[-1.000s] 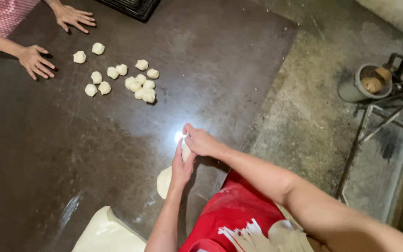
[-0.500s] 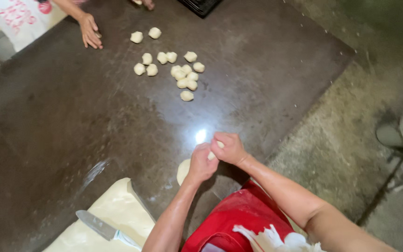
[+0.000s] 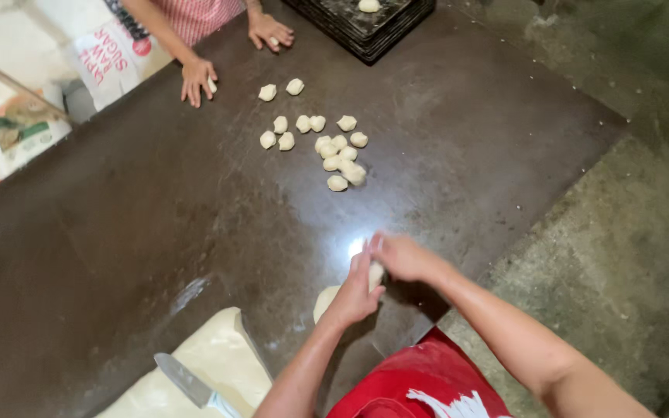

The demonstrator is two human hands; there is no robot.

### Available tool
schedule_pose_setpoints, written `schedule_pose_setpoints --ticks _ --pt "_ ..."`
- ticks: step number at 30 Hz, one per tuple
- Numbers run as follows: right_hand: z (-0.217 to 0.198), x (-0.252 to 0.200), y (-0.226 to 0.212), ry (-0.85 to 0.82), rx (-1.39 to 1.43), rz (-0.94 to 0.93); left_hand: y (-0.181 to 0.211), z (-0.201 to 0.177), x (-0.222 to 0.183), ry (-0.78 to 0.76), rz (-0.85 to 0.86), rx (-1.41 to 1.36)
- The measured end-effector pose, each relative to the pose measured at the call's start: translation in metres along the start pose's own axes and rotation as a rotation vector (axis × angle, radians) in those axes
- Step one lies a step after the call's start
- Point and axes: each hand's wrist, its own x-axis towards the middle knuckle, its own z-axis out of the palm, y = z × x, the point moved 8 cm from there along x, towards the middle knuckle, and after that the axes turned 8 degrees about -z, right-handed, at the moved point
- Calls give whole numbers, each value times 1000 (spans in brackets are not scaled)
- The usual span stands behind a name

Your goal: The person prepares bread dough by cutting portions from a large sheet using a knife, rolling the portions into cylindrical shapes by hand, and then pinching off small pieces to form dough balls on a table.

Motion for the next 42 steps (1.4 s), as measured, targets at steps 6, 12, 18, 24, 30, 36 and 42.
schedule_pose_setpoints --ticks 6,12,18,24,30,36,42 --pt "38 -2 59 93 52 27 -52 22 -3 -5 -265 -332" --pt "66 -5 59 13 18 10 -27 -7 -7 61 -211 -220" --pt "50 -21 10 -2 177 150 4 -25 -21 79 -125 -215" --pt "-7 -51 -93 296 123 -97 51 -38 -39 270 -119 131" --pt "-45 -54 -124 452 -75 -359 89 -59 -29 365 20 72" --pt "-34 -41 -21 392 -40 -340 107 -32 -23 191 94 -174" --pt "-4 -52 117 -137 -280 31 109 -12 12 231 -61 -310"
